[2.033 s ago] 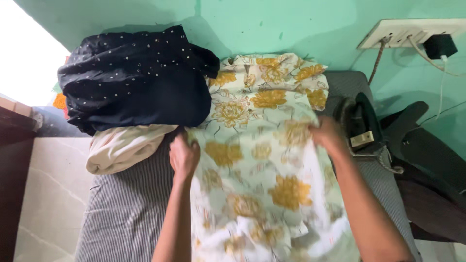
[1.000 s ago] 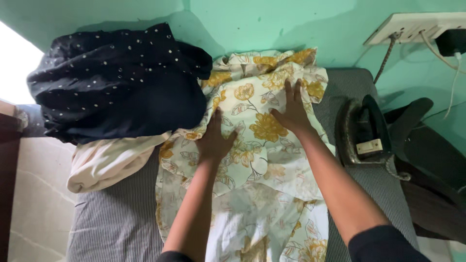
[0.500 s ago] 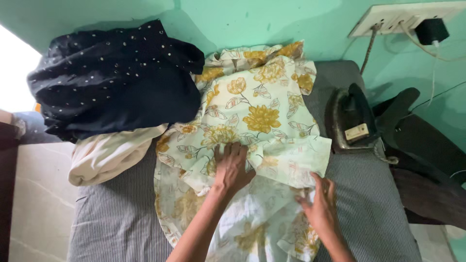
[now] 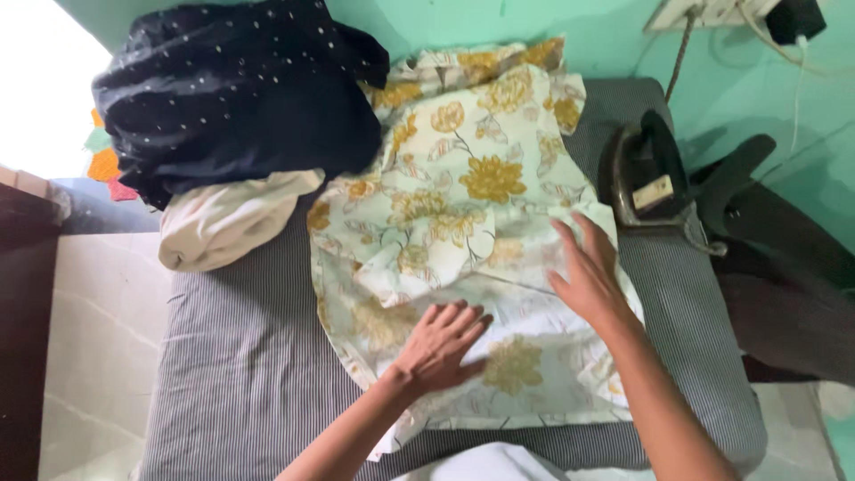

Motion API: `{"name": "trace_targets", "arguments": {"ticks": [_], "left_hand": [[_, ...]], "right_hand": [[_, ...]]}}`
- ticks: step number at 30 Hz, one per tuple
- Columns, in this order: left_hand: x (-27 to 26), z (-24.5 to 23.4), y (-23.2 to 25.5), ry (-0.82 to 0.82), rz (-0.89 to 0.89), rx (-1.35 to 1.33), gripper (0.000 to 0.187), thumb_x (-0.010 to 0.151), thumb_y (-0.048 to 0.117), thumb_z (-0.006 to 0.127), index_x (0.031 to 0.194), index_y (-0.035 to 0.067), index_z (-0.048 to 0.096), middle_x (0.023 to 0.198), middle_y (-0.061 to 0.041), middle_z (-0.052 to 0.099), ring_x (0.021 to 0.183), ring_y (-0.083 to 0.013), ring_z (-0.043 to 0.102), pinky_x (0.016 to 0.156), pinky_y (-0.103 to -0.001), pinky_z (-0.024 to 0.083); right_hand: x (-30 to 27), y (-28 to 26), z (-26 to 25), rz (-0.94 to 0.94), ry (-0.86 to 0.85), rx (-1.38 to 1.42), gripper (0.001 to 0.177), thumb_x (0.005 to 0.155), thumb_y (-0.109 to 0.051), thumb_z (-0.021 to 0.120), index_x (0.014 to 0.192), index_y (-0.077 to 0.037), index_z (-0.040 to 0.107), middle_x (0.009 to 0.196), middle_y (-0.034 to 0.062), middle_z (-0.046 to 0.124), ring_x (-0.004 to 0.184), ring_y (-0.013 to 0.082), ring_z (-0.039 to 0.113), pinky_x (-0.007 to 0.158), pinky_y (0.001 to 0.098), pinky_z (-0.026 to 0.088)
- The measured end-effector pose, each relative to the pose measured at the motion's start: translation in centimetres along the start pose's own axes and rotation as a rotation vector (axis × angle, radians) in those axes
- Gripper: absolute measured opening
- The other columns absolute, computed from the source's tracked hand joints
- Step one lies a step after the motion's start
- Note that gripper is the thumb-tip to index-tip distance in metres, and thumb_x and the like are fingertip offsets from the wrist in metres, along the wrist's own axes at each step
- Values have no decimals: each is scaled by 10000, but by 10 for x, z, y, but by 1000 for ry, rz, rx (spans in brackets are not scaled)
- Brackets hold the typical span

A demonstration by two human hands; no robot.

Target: The person irons a floral-patterned shirt on a bed using a handheld electric iron. They smooth the fabric with their hands, move the iron back and forth across the shirt's body and sleeves, and adjust the garment's position to ensure even coverage.

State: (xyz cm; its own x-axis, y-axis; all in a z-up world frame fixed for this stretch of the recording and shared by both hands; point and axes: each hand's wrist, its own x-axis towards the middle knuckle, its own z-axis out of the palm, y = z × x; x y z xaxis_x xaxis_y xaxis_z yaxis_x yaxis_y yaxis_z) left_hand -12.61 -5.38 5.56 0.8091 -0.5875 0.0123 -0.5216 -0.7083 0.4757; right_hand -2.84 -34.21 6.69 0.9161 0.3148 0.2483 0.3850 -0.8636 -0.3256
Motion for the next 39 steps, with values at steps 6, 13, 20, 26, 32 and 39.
{"name": "trace_targets", "arguments": {"ticks": [6, 13, 20, 26, 32, 39], "left_hand": [[7, 44, 14, -297, -43, -42, 487, 774, 309, 671, 1208, 97, 610, 1002, -162, 680, 934, -359, 655, 779, -497, 524], [78, -23, -58, 566, -132, 29, 808, 665, 381, 862, 1314, 23, 542, 1271, -251, 627, 1159, -430, 602, 914, -526, 527], [85, -24, -80, 109, -534, 4, 437, 917, 87, 615, 1348, 157, 642, 1463, -134, 588, 1129, -365, 670, 900, -479, 577], [45, -60, -127, 285, -429, -257, 460, 900, -59, 530, 1305, 88, 689, 1236, -153, 726, 911, -322, 752, 840, -407, 596], [-6, -99, -137, -553, -217, -63, 376, 911, 287, 770, 1269, 174, 760, 1286, -31, 699, 1101, -225, 631, 922, -391, 476], [-64, -53, -168, 265, -1063, -91, 580, 841, 398, 791, 1281, 33, 690, 1307, -202, 654, 1163, -372, 604, 978, -504, 472]], "right_hand": [[71, 8, 42, 30, -406, -20, 971, 723, -319, 877, 1552, -231, 378, 1396, 66, 586, 1437, 332, 469, 1279, 639, 152], [80, 33, 57, -93, -361, 47, 1187, 592, -540, 917, 1578, -211, 344, 1569, 233, 331, 1403, 488, 352, 1104, 659, 307], [80, 38, 47, 2, -380, -177, 1090, 551, -644, 934, 1391, -94, 510, 1415, 190, 462, 1361, 430, 421, 1098, 693, 289], [66, 49, -4, -190, -304, -123, 433, 741, -429, 846, 1017, -102, 781, 1201, 154, 657, 1222, 370, 595, 1009, 497, 497], [6, 33, -35, -44, -1106, 125, 446, 737, -406, 851, 1093, -148, 771, 968, 71, 788, 883, 217, 741, 782, 371, 571], [-71, 140, 12, 513, -296, 50, 592, 879, -418, 833, 1216, 5, 592, 1149, 213, 700, 1068, 362, 672, 882, 449, 543]]}}
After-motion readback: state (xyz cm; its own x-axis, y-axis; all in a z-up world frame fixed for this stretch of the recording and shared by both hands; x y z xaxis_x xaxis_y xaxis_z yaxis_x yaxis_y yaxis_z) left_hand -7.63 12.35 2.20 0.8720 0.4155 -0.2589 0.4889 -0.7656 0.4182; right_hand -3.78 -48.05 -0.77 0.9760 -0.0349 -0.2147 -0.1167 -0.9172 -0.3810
